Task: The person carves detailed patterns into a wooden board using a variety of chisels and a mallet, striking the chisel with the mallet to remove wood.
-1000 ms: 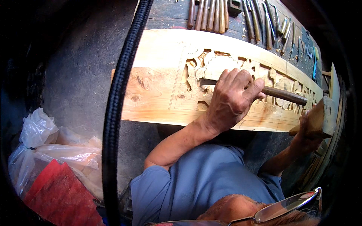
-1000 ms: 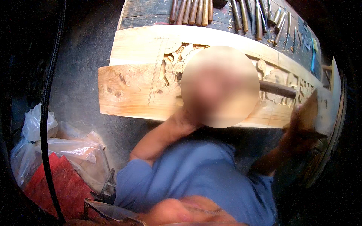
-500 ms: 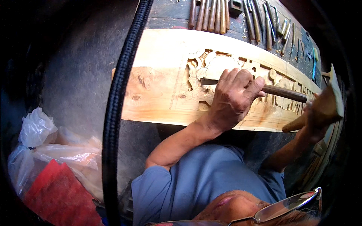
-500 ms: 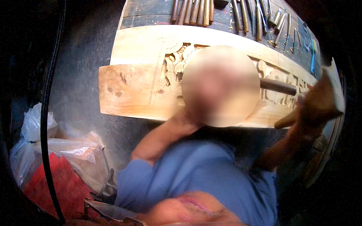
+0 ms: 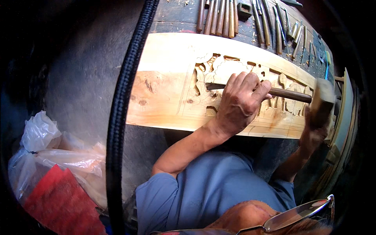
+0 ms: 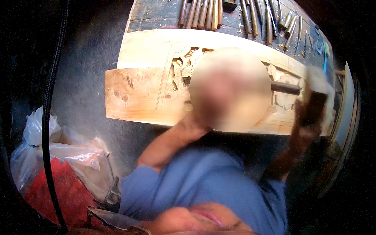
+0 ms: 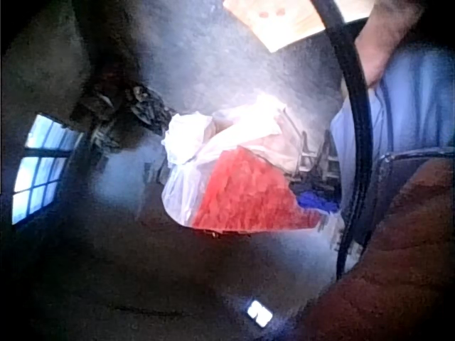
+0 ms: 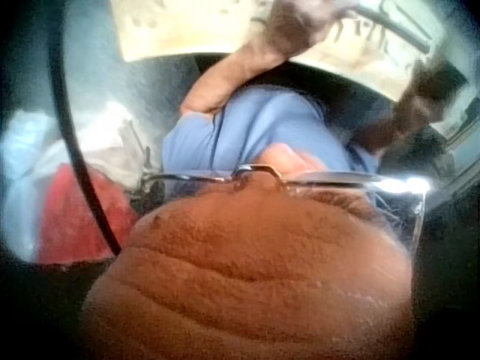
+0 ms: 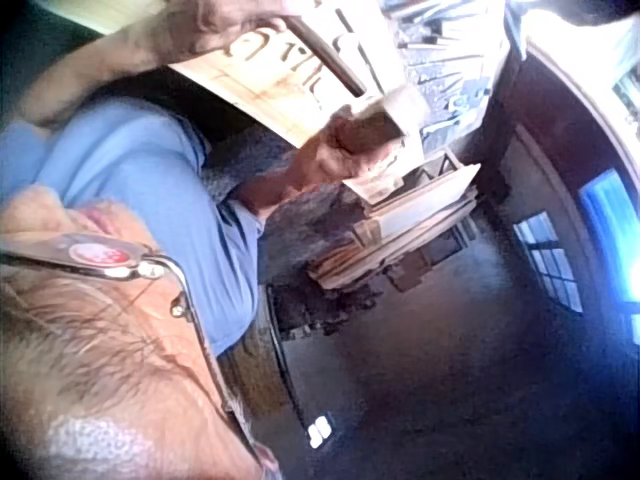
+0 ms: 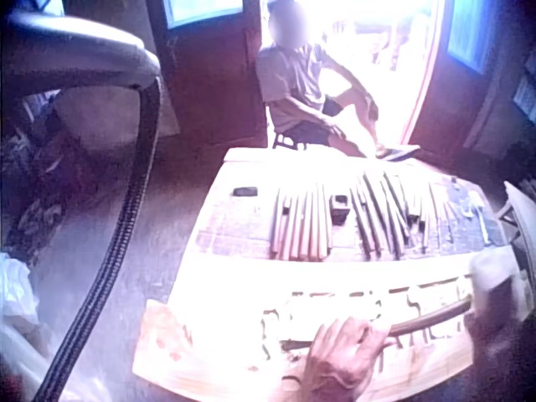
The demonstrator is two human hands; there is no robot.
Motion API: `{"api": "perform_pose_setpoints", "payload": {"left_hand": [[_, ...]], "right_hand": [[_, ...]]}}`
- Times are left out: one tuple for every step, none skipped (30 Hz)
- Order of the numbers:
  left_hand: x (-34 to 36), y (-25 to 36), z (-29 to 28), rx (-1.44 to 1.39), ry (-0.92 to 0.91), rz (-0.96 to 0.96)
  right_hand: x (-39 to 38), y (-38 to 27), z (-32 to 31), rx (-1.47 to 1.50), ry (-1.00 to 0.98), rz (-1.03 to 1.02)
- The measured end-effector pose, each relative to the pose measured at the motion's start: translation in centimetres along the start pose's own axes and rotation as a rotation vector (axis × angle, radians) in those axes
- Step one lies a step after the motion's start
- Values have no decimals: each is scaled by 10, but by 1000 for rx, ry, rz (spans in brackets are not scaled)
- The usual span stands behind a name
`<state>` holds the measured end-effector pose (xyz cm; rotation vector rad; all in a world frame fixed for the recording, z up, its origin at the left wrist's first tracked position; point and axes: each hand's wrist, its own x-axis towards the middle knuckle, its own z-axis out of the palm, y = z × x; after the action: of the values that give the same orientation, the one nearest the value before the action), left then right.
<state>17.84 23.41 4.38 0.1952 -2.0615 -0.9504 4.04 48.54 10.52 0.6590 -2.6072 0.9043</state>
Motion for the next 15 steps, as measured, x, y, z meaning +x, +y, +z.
{"api": "perform_pose_setpoints", "payload": {"left_hand": [[-1,-1,2,-2,-15,-6],[-1,-1,3,1,-41,-12],[0,-1,4,4,-68,-18],[-4,-3,4,29,-71,-20],[-3,-2,0,23,-72,-13],[-2,-2,-3,18,-73,-7],[-1,-3,-5,30,-86,1],[-2,-1,-5,105,-18,62],[-5,2,-4,182,51,122],[-7,5,-6,262,123,182],[1,19,-17,335,131,265],[1,19,-19,294,121,290],[-4,14,-18,284,102,284],[-8,8,-16,276,83,278],[-7,2,-11,186,50,229]], "right_hand": [[0,0,-4,51,50,77],[0,0,-7,92,91,156],[-5,0,-7,46,67,135],[-12,-12,6,17,-13,61],[-14,-23,7,-39,-75,-12],[-12,-24,5,15,-61,8],[-9,-22,4,72,-53,24],[-6,-20,3,131,-47,39],[-7,-12,2,155,-20,32],[-6,1,-1,132,-10,-16],[-6,11,-7,97,4,-56],[-8,18,-11,94,23,-26],[-11,25,-5,120,30,0],[-14,30,1,117,26,-5],[-14,29,-6,74,39,-5]]}}
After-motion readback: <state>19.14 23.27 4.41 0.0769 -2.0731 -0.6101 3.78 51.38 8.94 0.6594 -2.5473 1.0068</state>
